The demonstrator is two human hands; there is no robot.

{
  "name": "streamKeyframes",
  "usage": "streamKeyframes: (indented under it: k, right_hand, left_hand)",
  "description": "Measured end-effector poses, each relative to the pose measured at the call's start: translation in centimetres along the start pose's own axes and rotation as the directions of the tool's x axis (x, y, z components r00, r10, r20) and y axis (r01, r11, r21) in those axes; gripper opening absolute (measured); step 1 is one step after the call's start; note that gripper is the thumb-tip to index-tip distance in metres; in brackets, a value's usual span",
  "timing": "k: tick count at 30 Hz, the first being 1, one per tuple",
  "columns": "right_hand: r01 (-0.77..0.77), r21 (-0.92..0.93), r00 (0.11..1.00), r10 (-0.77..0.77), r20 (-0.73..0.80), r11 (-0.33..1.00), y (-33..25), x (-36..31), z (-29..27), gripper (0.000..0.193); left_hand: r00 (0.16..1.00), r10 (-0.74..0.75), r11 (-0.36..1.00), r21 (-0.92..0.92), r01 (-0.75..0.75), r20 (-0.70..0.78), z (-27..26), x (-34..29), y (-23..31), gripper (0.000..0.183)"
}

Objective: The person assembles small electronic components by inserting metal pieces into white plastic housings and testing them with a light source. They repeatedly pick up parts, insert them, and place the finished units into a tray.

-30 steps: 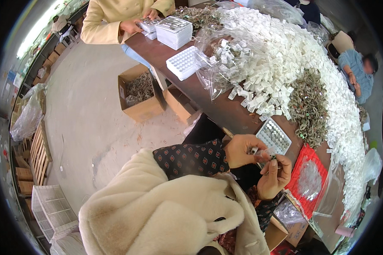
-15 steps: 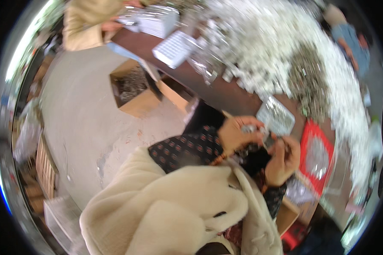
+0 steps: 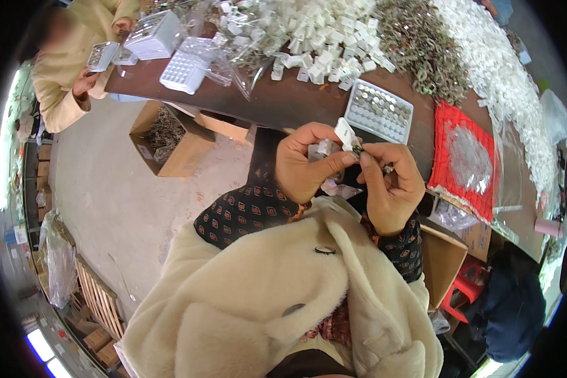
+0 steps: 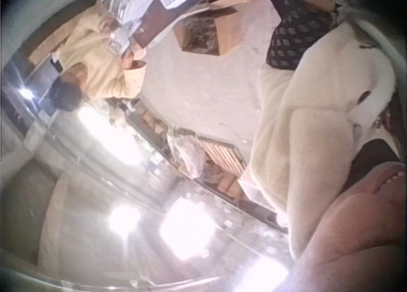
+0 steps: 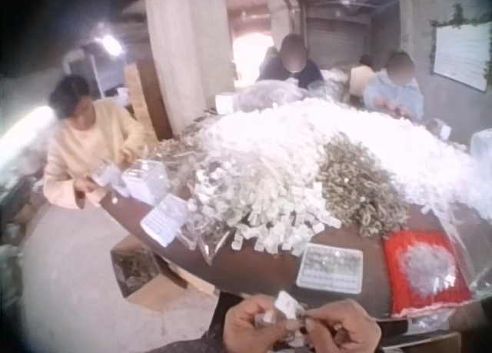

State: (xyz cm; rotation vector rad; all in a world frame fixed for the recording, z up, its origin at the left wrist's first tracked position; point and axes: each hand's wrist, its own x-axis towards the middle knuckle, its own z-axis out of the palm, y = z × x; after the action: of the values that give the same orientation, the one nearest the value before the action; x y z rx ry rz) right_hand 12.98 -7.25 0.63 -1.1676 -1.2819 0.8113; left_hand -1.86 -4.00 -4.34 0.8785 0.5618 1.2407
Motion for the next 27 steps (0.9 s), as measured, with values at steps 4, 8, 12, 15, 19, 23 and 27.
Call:
streamKeyframes:
  k: [4, 8, 12, 15, 19, 23, 27]
  right_hand:
    - [-0.087, 0.024, 0.996, 0.086, 0.037, 0.996, -0.3, -0.2, 0.2, 0.011]
    - [-0.115, 0.184, 0.993, 0.117, -0.002, 0.976, 0.2, -0.2, 0.7, 0.009]
    - [-0.042, 0.159, 0.998, 0.034, 0.055, 0.986, 0.6, -0.3, 0.4, 0.014]
    - [-0.017, 0.122, 0.998, 0.009, 0.066, 0.992, 0.8, -0.4, 0.6, 0.016]
    - [0.044, 0.069, 0.994, -0.051, 0.096, 0.997, 0.6, -0.4, 1.2, 0.016]
    - [-0.144, 0.106, 0.987, 0.136, 0.081, 0.984, 0.5, -0.6, 1.5, 0.022]
    - [-0.196, 0.203, 0.978, 0.176, 0.11, 0.959, 0.4, -0.7, 0.9, 0.017]
  left_hand:
    - [0.991, 0.123, 0.98, 0.161, -0.113, -0.052, 0.4, 0.2, 0.0, 0.022]
    - [0.995, 0.094, 0.986, 0.136, -0.091, -0.014, 0.5, 0.3, 0.2, 0.022]
    - [0.997, 0.053, 0.999, 0.01, -0.052, -0.051, 0.5, 0.0, 0.3, 0.022]
    - [0.995, 0.034, 0.999, -0.037, -0.037, -0.089, 0.7, 0.0, 0.5, 0.021]
    - [0.972, 0.225, 0.96, 0.188, -0.209, -0.067, 1.0, 0.0, 0.7, 0.021]
    - [0.976, 0.169, 0.981, 0.123, -0.153, -0.136, 1.1, -0.5, 0.3, 0.021]
    - [0.983, 0.164, 0.984, 0.089, -0.157, -0.082, 0.8, -0.6, 0.0, 0.021]
